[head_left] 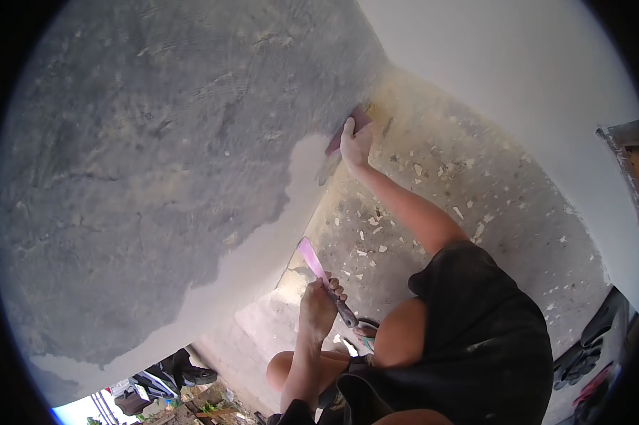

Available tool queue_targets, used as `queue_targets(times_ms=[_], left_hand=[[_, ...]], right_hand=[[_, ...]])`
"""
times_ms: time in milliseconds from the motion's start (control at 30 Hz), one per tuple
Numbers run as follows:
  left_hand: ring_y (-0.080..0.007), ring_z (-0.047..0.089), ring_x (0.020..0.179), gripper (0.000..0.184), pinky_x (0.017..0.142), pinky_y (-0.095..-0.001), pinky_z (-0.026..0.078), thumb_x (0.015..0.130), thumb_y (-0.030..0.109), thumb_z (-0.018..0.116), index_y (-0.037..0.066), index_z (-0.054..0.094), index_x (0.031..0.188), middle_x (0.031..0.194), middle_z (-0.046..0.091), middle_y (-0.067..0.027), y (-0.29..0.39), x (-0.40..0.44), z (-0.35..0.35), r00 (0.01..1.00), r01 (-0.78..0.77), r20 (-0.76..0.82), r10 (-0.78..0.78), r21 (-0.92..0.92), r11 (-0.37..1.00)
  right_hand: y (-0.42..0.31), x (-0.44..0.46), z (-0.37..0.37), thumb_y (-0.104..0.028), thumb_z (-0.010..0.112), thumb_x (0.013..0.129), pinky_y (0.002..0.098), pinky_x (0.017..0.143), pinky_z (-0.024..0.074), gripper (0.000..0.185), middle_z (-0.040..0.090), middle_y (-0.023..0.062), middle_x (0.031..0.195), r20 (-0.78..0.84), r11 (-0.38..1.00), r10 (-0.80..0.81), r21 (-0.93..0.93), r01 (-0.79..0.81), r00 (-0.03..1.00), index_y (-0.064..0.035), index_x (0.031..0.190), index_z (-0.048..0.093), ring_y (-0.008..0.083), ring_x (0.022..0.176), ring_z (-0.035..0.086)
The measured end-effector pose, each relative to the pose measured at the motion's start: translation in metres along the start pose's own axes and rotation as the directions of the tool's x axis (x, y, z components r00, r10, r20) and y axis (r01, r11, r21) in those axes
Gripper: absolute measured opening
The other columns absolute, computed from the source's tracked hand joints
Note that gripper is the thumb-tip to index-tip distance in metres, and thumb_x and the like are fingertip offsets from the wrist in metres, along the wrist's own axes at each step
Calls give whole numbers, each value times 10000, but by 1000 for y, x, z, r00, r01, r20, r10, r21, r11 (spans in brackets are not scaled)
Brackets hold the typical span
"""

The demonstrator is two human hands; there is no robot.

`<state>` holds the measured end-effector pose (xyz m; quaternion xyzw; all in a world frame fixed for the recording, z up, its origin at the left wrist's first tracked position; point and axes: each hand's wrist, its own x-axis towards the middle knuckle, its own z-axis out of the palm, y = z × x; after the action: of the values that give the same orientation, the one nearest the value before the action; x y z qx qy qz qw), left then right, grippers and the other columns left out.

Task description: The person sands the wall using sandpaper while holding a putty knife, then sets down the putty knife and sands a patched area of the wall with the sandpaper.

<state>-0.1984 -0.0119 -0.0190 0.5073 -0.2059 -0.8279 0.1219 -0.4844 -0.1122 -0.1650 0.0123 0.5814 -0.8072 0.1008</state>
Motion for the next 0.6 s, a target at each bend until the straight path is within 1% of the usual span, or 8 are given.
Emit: queue_targets(times_ms=[33, 133, 200, 300, 333, 400, 500, 600], left_hand=[[-190, 485, 812, 227, 772, -338, 418, 903, 219, 532, 63, 519, 1067, 874, 495, -54, -1, 1, -3, 1000, 9, -3, -9, -10, 1000], [-190, 483, 807, 213, 765, -338, 416, 905, 208, 528, 65, 519, 1062, 862, 490, -52, -1, 4, 4, 1000, 11, 0, -11, -58, 998], [-189, 483, 805, 203, 764, -338, 416, 908, 204, 523, 67, 521, 1057, 854, 487, -49, 6, -2, 9, 1000, -9, -8, 8, -56, 998], [-188, 486, 805, 192, 768, -338, 419, 912, 202, 514, 68, 524, 1049, 848, 486, -45, 2, -7, 10, 1000, -8, -17, 7, -32, 999], [-188, 487, 805, 190, 768, -338, 419, 913, 203, 513, 68, 524, 1046, 849, 487, -43, 1, -5, 4, 1000, 4, -20, -4, -21, 1000], [-187, 487, 803, 188, 768, -338, 420, 913, 203, 513, 67, 524, 1043, 849, 488, -42, -1, 2, -1, 1000, 22, -13, -22, -30, 999], [-186, 486, 802, 190, 770, -338, 421, 912, 204, 515, 67, 523, 1043, 850, 489, -42, 3, 9, 7, 1000, 30, 5, -30, -55, 998], [-186, 488, 805, 193, 774, -338, 423, 911, 206, 516, 67, 523, 1045, 854, 491, -44, 7, 2, 14, 1000, 6, 23, -5, -54, 999]], right_hand=[[19, -15, 4, -121, 463, 961, 382, 761, 495, 244, 630, 219, 888, 23, 957, -287, -36, 288, 958, 90, 1029, 563, 335, 878, 647], [27, -5, 19, -118, 454, 962, 386, 683, 502, 227, 622, 184, 799, -194, 891, -413, -290, 351, 890, 80, 1008, 555, 323, 790, 654], [10, 25, 2, -111, 452, 963, 389, 699, 501, 226, 630, 179, 827, -38, 942, -233, -257, 216, 972, 70, 1051, 555, 310, 803, 654], [-5, 34, -11, -111, 454, 962, 386, 684, 506, 212, 627, 170, 808, -67, 990, 73, -117, -80, 995, 59, 1032, 561, 312, 769, 649], [16, 26, -12, -80, 437, 958, 386, 787, 501, 226, 638, 176, 892, 7, 957, -9, -288, 11, 1000, 56, 1090, 561, 310, 851, 644], [24, -17, -2, -52, 423, 951, 388, 909, 453, 286, 636, 197, 1038, 20, 963, -257, -78, 257, 966, 51, 1194, 535, 322, 993, 616], [3, -27, 4, -36, 417, 946, 382, 980, 395, 352, 608, 216, 1164, 21, 917, -350, -197, 347, 937, 43, 1281, 490, 336, 1116, 566], [21, 47, 0, -138, 451, 957, 416, 835, 474, 302, 645, 207, 1005, -135, 927, -336, -223, 301, 932, 81, 1136, 558, 360, 961, 634]])
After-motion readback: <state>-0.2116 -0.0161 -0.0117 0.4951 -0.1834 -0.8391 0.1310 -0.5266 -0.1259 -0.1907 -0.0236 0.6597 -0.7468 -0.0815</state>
